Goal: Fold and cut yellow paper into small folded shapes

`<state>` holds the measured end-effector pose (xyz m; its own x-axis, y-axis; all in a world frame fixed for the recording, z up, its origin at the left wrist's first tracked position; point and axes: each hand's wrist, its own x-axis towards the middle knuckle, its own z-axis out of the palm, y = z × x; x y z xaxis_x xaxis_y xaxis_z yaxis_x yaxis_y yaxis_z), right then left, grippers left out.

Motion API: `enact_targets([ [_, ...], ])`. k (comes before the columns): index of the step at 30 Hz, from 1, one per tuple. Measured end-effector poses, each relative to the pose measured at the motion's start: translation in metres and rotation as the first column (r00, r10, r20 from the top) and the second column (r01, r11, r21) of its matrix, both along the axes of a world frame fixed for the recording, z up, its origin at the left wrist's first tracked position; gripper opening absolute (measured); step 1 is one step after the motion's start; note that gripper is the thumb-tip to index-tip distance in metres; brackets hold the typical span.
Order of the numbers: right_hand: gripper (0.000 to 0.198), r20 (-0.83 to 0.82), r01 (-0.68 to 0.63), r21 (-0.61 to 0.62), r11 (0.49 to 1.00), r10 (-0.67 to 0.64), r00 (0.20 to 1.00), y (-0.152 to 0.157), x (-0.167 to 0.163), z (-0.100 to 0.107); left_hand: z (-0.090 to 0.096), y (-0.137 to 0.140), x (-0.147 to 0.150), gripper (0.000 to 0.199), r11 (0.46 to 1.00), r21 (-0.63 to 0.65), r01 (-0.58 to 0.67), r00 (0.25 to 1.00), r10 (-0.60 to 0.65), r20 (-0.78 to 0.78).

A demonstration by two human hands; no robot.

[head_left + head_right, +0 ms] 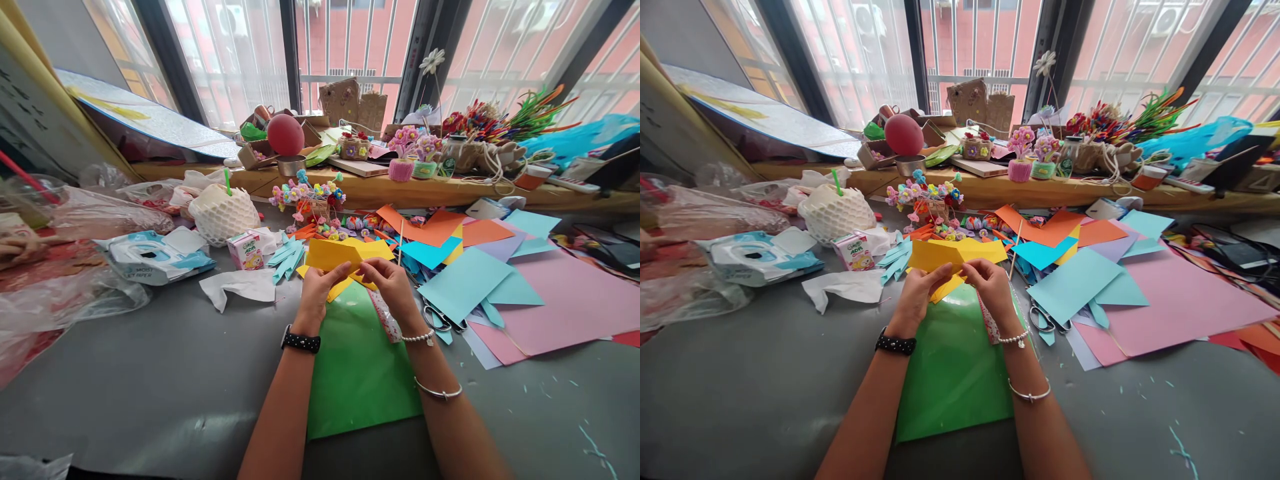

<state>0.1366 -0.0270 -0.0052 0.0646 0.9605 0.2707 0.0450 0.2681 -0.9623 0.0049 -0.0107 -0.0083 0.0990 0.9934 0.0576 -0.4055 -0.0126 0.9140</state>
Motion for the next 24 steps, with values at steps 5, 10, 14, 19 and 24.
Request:
enact_targets([
  [5,0.019,0.263,-0.161,-0.027,0.987,0.162,0.951,0.001,0.019,-0.001,0.0,0.006,-0.011,0.052,0.9,0.245,-0.36,0.897,0.406,-0.175],
  [10,0.018,0.418,-0.219,-0.025,0.975,0.21,0.884,-0.001,0.025,0.002,0.004,0.002,-0.013,0.023,0.784,0.61,-0.118,0.664,0.519,-0.539],
  [14,0.02,0.293,-0.064,0.054,0.996,0.045,0.955,0.001,0.023,0.001,0.002,-0.001,-0.008,0.017,0.87,0.493,0.0,0.712,0.346,-0.611],
  [19,0.02,0.126,0.058,0.066,0.996,-0.066,0.99,0.004,0.018,-0.002,0.001,-0.002,-0.005,0.022,0.961,0.268,0.064,0.845,0.091,-0.527],
  [24,0.02,0.115,0.038,0.056,0.998,-0.044,0.992,0.001,0.013,0.0,0.001,-0.003,-0.002,0.023,0.978,0.174,0.113,0.908,-0.031,-0.419],
])
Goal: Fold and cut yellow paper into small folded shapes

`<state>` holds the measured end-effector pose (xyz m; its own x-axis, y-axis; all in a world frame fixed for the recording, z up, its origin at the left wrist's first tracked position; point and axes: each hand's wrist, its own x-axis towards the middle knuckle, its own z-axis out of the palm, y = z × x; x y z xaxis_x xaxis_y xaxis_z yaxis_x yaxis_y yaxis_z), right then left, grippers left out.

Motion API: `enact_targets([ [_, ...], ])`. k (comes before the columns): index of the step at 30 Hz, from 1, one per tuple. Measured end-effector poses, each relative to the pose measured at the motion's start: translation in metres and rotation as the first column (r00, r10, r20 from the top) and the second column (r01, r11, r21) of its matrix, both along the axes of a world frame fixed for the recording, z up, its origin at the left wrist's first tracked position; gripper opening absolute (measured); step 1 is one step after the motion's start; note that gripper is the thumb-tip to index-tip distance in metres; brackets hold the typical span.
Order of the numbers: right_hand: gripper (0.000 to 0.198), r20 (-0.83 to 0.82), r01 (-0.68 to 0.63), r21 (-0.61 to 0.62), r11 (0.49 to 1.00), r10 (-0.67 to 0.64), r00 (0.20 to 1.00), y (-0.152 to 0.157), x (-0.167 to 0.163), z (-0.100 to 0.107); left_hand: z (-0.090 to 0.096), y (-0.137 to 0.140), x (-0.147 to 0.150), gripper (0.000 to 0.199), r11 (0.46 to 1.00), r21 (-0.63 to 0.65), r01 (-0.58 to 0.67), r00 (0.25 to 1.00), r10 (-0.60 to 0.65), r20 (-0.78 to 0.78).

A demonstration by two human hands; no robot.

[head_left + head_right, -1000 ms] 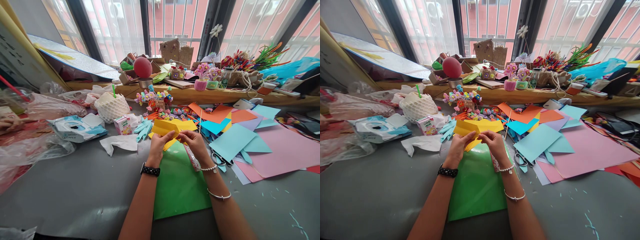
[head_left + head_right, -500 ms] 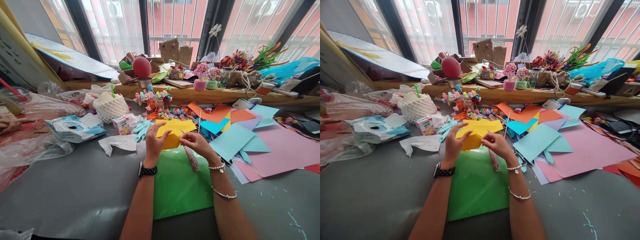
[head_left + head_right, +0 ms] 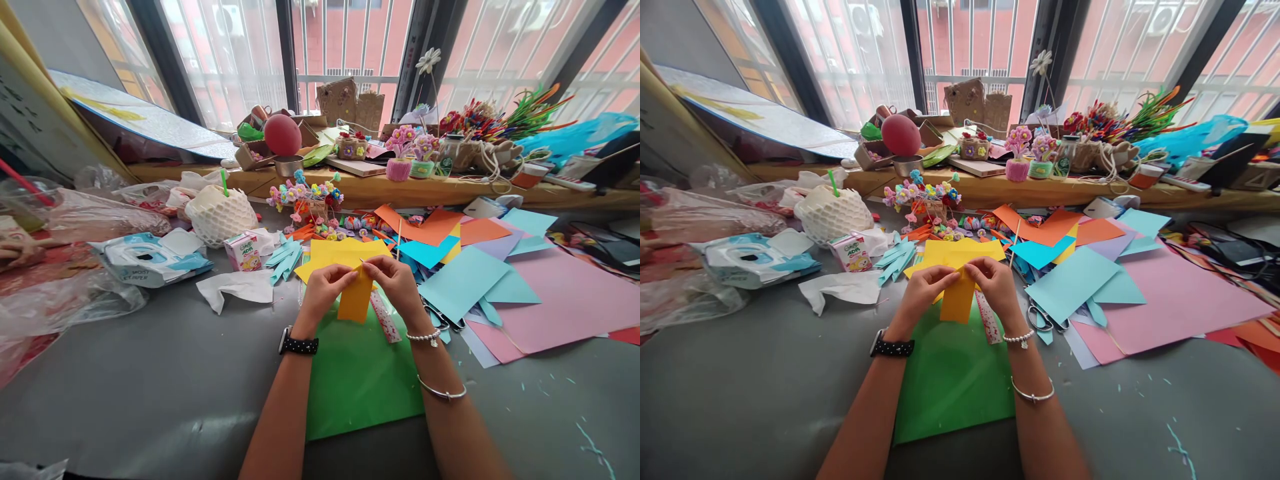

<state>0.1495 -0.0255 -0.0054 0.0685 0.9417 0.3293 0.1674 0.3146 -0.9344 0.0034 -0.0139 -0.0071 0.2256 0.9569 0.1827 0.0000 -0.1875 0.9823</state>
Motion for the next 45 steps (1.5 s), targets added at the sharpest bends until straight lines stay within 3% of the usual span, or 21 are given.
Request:
enact_targets([
  [9,0.023,-0.14,-0.124,-0.129,0.984,0.106,0.985,0.001,0.003,-0.001,0.001,0.001,-0.002,0.021,0.996,-0.086,-0.017,0.998,0.022,0.054],
  [14,0.025,-0.091,-0.091,-0.153,0.984,0.077,0.993,0.001,0.006,-0.001,0.002,0.0,-0.003,0.023,0.998,-0.063,-0.007,1.0,0.007,-0.004],
  [22,0.026,0.027,-0.02,-0.067,0.998,0.022,0.999,0.003,0.007,-0.004,0.002,0.001,-0.004,0.026,1.0,-0.03,-0.006,0.999,0.004,-0.051],
  [27,0.024,0.2,0.059,0.093,0.994,-0.077,0.977,0.001,0.001,-0.002,-0.003,0.002,-0.002,0.026,0.995,-0.001,-0.1,0.995,0.1,-0.015],
  [33,0.028,0.34,0.055,0.246,0.968,-0.139,0.93,0.0,-0.002,-0.003,-0.007,0.004,-0.001,0.027,0.988,-0.004,-0.158,0.987,0.158,0.039],
  [45,0.025,0.365,0.038,0.289,0.957,-0.147,0.919,-0.002,-0.002,0.002,-0.006,0.004,0.0,0.028,0.993,-0.002,-0.117,0.991,0.117,0.06],
])
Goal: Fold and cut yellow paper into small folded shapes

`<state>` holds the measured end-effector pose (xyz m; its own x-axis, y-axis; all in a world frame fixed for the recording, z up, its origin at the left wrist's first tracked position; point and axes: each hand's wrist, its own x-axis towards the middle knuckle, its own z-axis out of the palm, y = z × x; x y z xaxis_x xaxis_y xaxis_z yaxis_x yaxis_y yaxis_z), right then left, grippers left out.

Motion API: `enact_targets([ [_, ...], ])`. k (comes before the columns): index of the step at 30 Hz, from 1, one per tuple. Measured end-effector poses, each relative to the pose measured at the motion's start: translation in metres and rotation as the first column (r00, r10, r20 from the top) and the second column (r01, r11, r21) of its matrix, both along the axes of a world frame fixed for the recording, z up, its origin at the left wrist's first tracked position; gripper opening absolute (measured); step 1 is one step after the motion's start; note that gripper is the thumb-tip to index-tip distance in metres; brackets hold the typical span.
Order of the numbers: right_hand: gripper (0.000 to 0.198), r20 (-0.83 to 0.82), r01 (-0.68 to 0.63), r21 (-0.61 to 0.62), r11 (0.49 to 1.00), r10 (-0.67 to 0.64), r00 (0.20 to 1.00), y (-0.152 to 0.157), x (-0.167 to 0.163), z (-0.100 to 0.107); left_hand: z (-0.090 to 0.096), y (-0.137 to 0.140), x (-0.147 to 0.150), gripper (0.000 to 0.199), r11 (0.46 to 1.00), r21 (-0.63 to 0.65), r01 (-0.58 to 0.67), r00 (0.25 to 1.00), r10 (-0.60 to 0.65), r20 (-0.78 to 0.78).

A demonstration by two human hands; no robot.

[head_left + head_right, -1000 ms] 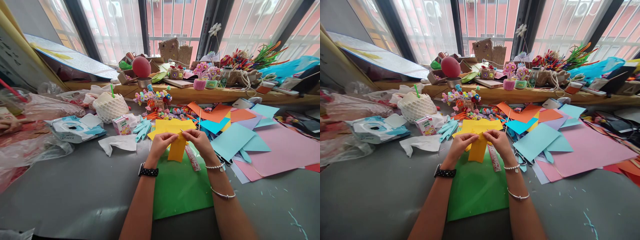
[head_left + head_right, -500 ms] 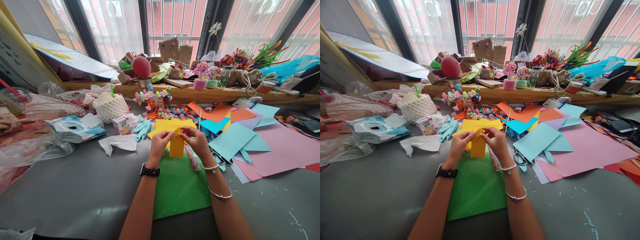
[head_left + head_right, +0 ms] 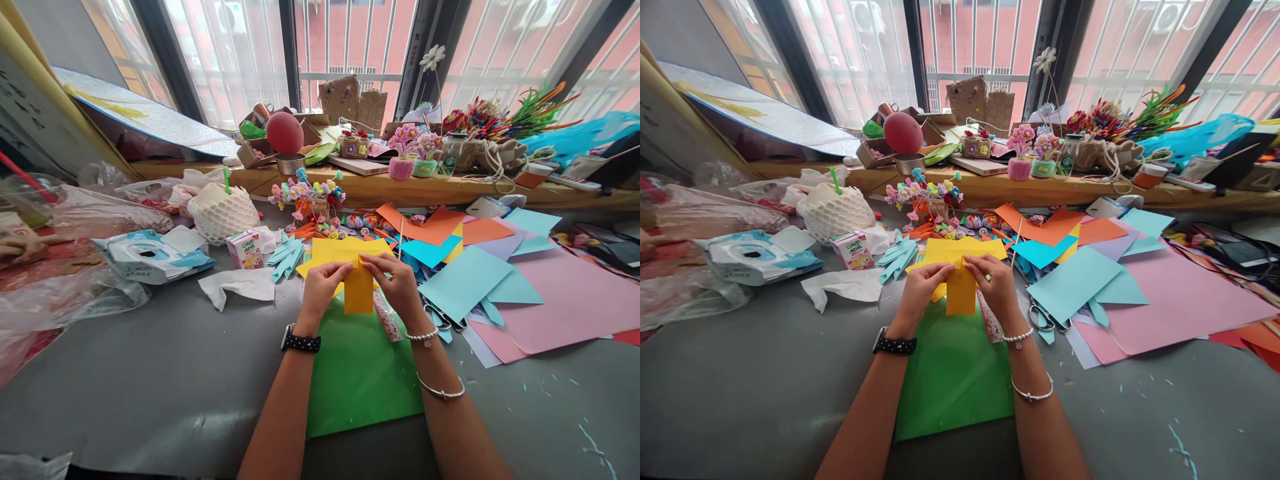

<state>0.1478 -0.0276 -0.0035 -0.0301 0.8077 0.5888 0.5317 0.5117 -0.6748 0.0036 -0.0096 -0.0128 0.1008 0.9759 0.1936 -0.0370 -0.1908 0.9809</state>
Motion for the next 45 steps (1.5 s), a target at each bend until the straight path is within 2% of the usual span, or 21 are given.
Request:
enact_targets([
  [5,0.028,0.007,0.03,-0.001,1.0,-0.029,1.0,-0.0008,-0.0026,0.0012,0.0013,-0.0013,0.0004,0.027,0.999,0.037,-0.016,1.0,0.017,-0.026],
  [12,0.023,-0.061,0.034,-0.022,0.999,-0.035,0.998,0.0003,-0.0046,-0.0015,0.0012,-0.001,0.0013,0.027,1.0,0.016,0.0,1.0,0.0,-0.006],
  [16,0.02,-0.194,0.0,-0.088,0.996,-0.017,0.981,0.0004,-0.0049,-0.0023,0.0008,-0.001,0.0012,0.025,1.0,0.003,0.018,1.0,-0.018,-0.005],
  [20,0.02,-0.375,-0.068,-0.191,0.979,-0.009,0.927,0.0002,-0.0063,-0.0023,0.0024,-0.0029,0.0011,0.025,0.999,-0.01,0.033,0.999,-0.033,-0.008],
  [26,0.025,-0.534,-0.15,-0.182,0.972,0.03,0.845,0.0009,-0.008,-0.002,0.0048,-0.0054,0.002,0.023,1.0,-0.001,0.015,1.0,-0.015,0.011],
  [31,0.009,-0.455,-0.148,-0.157,0.976,0.061,0.888,-0.0005,-0.0081,-0.0008,0.0058,-0.0049,0.0028,0.022,1.0,0.012,0.009,1.0,-0.009,0.005],
  [37,0.016,-0.355,-0.093,-0.194,0.977,0.018,0.935,-0.0018,-0.0091,0.0005,0.0059,-0.005,0.0018,0.022,0.999,0.041,-0.004,1.0,0.004,-0.002],
  [45,0.017,-0.272,-0.033,-0.172,0.985,-0.015,0.962,0.0016,-0.0085,-0.0032,0.0021,-0.0034,0.0033,0.024,0.997,0.077,-0.024,1.0,0.024,-0.006],
])
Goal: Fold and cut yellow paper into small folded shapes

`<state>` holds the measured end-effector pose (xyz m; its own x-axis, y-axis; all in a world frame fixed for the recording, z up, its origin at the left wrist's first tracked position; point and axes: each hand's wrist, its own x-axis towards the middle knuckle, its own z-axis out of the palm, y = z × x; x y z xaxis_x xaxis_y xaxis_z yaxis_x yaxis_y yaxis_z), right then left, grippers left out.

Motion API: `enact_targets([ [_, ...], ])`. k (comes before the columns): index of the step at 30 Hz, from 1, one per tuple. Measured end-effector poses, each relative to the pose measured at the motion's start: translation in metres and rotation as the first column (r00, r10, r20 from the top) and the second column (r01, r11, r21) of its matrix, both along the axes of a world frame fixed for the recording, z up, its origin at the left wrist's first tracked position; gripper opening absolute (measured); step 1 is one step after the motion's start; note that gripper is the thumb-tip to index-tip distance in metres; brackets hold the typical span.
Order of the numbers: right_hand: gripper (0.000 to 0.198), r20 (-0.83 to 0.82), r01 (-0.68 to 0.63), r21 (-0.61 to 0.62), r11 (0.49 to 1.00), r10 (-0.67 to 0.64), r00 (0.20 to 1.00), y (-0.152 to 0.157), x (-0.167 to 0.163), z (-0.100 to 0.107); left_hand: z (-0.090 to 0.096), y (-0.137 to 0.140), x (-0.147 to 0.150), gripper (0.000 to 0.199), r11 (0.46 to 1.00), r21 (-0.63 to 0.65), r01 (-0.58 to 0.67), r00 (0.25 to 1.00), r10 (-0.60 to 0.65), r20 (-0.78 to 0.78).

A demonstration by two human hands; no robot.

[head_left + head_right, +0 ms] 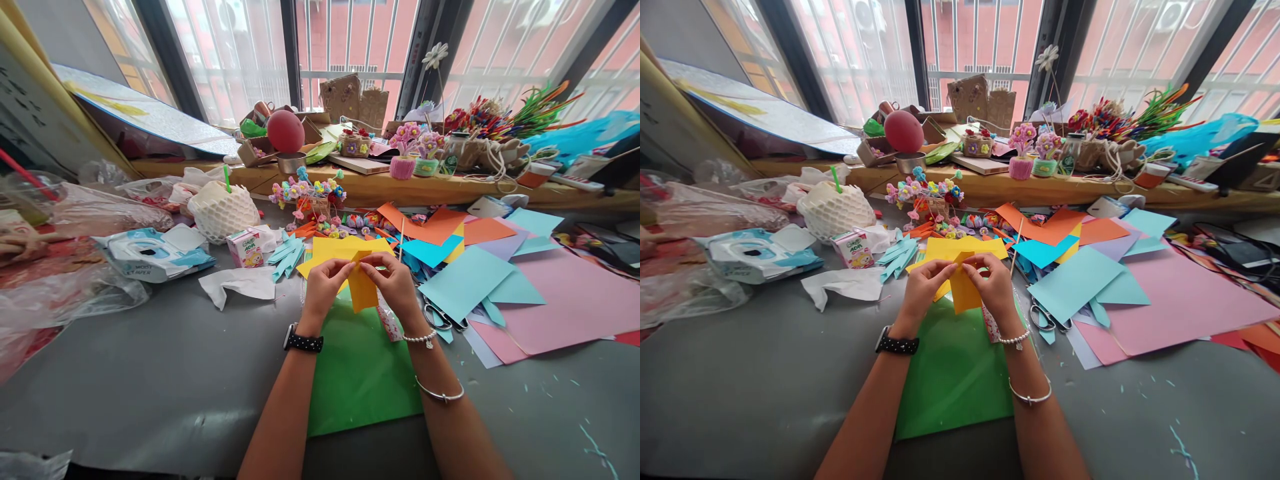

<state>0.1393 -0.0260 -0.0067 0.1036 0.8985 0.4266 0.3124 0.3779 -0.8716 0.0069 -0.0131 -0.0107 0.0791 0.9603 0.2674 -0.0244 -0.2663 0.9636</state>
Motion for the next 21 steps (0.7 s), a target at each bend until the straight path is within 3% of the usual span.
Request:
enact_targets([
  [21,0.016,0.003,-0.003,-0.039,0.999,0.003,1.0,-0.0002,-0.0019,-0.0022,0.0003,0.0001,0.002,0.024,1.0,0.014,0.005,1.0,-0.005,-0.02],
])
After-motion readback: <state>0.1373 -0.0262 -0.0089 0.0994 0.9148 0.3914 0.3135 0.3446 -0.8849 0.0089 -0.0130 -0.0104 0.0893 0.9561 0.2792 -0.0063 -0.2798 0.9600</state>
